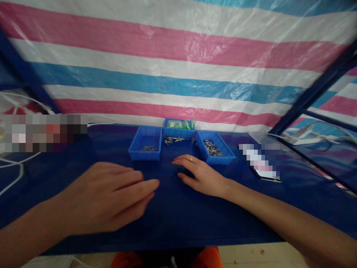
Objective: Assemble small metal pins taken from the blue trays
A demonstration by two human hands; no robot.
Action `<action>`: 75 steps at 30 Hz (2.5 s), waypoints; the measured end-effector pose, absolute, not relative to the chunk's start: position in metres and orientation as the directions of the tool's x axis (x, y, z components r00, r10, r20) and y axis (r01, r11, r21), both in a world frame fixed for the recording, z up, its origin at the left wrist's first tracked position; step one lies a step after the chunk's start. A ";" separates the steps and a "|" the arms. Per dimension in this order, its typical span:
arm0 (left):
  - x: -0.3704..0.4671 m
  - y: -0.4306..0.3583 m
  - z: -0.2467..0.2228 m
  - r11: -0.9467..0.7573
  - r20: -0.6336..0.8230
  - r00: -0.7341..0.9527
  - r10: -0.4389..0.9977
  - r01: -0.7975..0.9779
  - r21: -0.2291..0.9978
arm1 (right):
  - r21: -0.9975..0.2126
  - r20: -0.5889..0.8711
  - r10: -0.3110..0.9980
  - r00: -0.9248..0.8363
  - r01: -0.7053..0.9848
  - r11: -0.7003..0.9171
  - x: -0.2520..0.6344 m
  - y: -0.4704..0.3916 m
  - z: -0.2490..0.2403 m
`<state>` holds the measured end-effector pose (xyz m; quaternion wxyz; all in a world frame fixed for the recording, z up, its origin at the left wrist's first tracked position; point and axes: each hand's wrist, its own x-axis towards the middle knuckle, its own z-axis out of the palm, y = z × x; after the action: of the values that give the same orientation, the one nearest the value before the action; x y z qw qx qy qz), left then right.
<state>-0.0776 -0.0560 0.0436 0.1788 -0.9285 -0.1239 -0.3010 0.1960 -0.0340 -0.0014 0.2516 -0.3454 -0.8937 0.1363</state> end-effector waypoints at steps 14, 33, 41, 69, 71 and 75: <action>0.042 -0.007 -0.003 -0.892 0.381 0.903 -0.199 -0.006 -0.453 | 0.129 0.170 0.834 -0.526 0.851 0.510 0.148 0.036 0.000; 0.011 0.006 -0.012 -0.879 0.485 0.866 0.123 0.323 -0.352 | 0.127 0.192 0.896 -0.401 0.915 0.383 0.136 0.058 -0.006; 0.012 0.007 -0.013 -0.824 0.428 0.848 0.312 0.466 -0.323 | 0.022 0.268 0.876 -0.400 0.912 0.410 0.164 0.032 0.012; 0.013 0.005 -0.015 -0.761 0.327 0.830 0.451 0.550 -0.346 | -0.295 0.265 0.773 -0.577 0.714 0.635 0.212 -0.022 -0.007; 0.013 0.005 -0.015 -0.760 0.341 0.828 0.445 0.551 -0.345 | -0.266 0.257 0.776 -0.576 0.730 0.630 0.210 -0.023 -0.006; 0.013 0.005 -0.016 -0.751 0.390 0.805 0.447 0.574 -0.325 | -0.244 0.235 0.788 -0.569 0.750 0.614 0.209 -0.024 -0.005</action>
<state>0.0126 0.0048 -0.0161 0.2193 -0.9244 -0.2761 -0.1454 0.2091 -0.0236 -0.0050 0.1617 -0.4351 -0.8838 0.0586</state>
